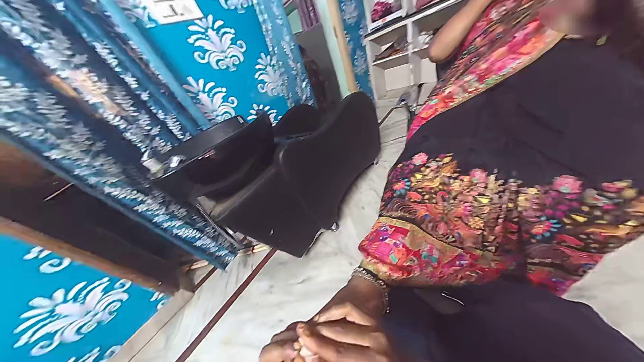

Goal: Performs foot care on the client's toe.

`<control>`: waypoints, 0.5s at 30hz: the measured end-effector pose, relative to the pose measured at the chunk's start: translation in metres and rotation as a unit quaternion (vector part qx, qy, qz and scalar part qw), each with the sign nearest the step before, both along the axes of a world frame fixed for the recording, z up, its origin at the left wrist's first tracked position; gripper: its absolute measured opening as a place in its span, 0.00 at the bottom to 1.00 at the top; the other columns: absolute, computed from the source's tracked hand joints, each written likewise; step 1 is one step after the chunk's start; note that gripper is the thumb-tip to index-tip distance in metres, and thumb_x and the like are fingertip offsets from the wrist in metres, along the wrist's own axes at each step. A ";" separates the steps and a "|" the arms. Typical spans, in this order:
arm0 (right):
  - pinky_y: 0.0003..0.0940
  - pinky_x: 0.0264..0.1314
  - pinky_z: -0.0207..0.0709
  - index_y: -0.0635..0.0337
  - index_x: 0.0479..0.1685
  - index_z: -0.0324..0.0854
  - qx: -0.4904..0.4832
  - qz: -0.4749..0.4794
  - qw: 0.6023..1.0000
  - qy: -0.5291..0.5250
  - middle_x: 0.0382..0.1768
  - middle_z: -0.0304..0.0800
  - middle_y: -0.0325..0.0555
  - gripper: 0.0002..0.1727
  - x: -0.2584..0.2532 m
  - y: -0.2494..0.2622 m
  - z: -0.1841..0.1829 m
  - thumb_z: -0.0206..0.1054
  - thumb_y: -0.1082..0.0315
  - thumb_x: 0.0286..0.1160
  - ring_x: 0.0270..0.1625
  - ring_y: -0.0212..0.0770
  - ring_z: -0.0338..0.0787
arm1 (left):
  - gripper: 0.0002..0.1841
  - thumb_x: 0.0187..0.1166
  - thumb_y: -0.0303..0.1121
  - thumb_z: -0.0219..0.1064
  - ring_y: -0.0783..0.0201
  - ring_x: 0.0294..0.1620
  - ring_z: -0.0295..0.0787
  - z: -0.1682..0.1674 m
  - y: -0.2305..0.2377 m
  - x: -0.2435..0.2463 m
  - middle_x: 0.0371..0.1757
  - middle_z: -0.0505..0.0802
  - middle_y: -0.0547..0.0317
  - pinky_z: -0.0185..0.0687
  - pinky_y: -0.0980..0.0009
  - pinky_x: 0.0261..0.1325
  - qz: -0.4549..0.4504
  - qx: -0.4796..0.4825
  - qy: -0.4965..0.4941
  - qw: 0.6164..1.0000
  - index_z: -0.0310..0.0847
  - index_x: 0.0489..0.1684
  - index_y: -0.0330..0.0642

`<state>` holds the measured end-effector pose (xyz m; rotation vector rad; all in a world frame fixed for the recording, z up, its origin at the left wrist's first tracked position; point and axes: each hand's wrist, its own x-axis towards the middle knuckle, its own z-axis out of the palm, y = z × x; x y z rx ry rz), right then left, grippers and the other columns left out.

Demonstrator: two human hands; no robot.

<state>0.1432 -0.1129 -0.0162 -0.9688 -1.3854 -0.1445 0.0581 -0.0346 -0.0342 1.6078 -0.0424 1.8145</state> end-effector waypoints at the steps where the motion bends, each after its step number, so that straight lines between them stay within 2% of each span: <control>1: 0.26 0.74 0.74 0.66 0.53 0.93 -0.013 0.000 1.000 -0.006 0.50 0.97 0.49 0.12 0.001 -0.002 0.001 0.66 0.73 0.81 0.64 0.40 0.90 | 0.07 0.83 0.42 0.68 0.82 0.59 0.83 -0.001 -0.001 0.000 0.54 0.88 0.84 0.78 0.82 0.64 -0.010 -0.009 -0.004 1.000 0.87 0.53 0.62; 3: 0.24 0.72 0.76 0.58 0.48 0.94 -0.013 -0.030 0.999 -0.008 0.48 0.98 0.41 0.09 0.003 -0.004 0.001 0.69 0.67 0.81 0.63 0.34 0.89 | 0.07 0.83 0.43 0.68 0.81 0.59 0.84 -0.003 -0.001 0.000 0.55 0.88 0.84 0.79 0.82 0.63 -0.011 -0.015 -0.005 1.000 0.88 0.52 0.63; 5: 0.21 0.70 0.78 0.53 0.40 0.93 0.022 -0.058 0.998 0.003 0.46 0.98 0.34 0.04 0.005 -0.004 -0.005 0.73 0.67 0.77 0.61 0.29 0.90 | 0.06 0.83 0.43 0.68 0.81 0.55 0.85 -0.004 -0.002 0.002 0.54 0.88 0.81 0.81 0.83 0.58 0.004 -0.020 -0.007 1.000 0.88 0.50 0.61; 6: 0.21 0.70 0.78 0.52 0.40 0.92 0.032 -0.066 0.997 0.006 0.47 0.97 0.32 0.03 0.004 -0.004 -0.008 0.73 0.68 0.77 0.61 0.28 0.89 | 0.05 0.83 0.42 0.68 0.81 0.53 0.85 -0.003 -0.004 0.002 0.53 0.87 0.79 0.81 0.84 0.56 0.007 -0.021 -0.007 1.000 0.87 0.49 0.59; 9: 0.21 0.74 0.75 0.55 0.46 0.91 0.016 -0.076 0.997 -0.003 0.54 0.95 0.34 0.06 0.000 -0.006 -0.010 0.68 0.69 0.82 0.66 0.29 0.86 | 0.06 0.83 0.41 0.68 0.81 0.52 0.84 0.000 -0.008 0.001 0.51 0.87 0.74 0.80 0.84 0.56 0.019 -0.027 0.000 0.999 0.87 0.48 0.54; 10: 0.21 0.76 0.72 0.56 0.51 0.90 0.003 -0.074 0.997 -0.010 0.58 0.95 0.35 0.08 -0.002 -0.006 -0.009 0.66 0.67 0.84 0.69 0.30 0.85 | 0.06 0.83 0.41 0.68 0.80 0.52 0.84 0.000 -0.008 0.001 0.50 0.87 0.74 0.80 0.84 0.57 0.023 -0.025 0.001 0.999 0.86 0.47 0.52; 12: 0.20 0.80 0.67 0.58 0.67 0.84 -0.039 -0.037 0.998 -0.021 0.65 0.91 0.38 0.17 -0.003 -0.008 -0.008 0.58 0.62 0.90 0.73 0.29 0.81 | 0.07 0.84 0.42 0.67 0.80 0.52 0.83 0.001 -0.012 -0.001 0.47 0.85 0.74 0.78 0.83 0.58 0.027 -0.016 0.008 0.999 0.85 0.44 0.52; 13: 0.21 0.81 0.67 0.59 0.69 0.83 -0.048 -0.013 0.999 -0.014 0.65 0.92 0.40 0.18 -0.004 -0.009 -0.007 0.57 0.61 0.91 0.73 0.30 0.82 | 0.07 0.84 0.42 0.67 0.80 0.51 0.82 0.000 -0.015 -0.003 0.47 0.85 0.74 0.77 0.83 0.58 0.022 -0.014 0.009 1.000 0.85 0.43 0.52; 15: 0.23 0.80 0.70 0.58 0.65 0.86 -0.047 0.008 0.999 0.004 0.60 0.94 0.40 0.17 -0.003 -0.009 -0.006 0.60 0.61 0.89 0.72 0.31 0.84 | 0.07 0.84 0.43 0.66 0.79 0.53 0.82 -0.001 -0.015 -0.006 0.47 0.85 0.75 0.77 0.82 0.59 0.019 -0.010 0.014 1.000 0.85 0.43 0.54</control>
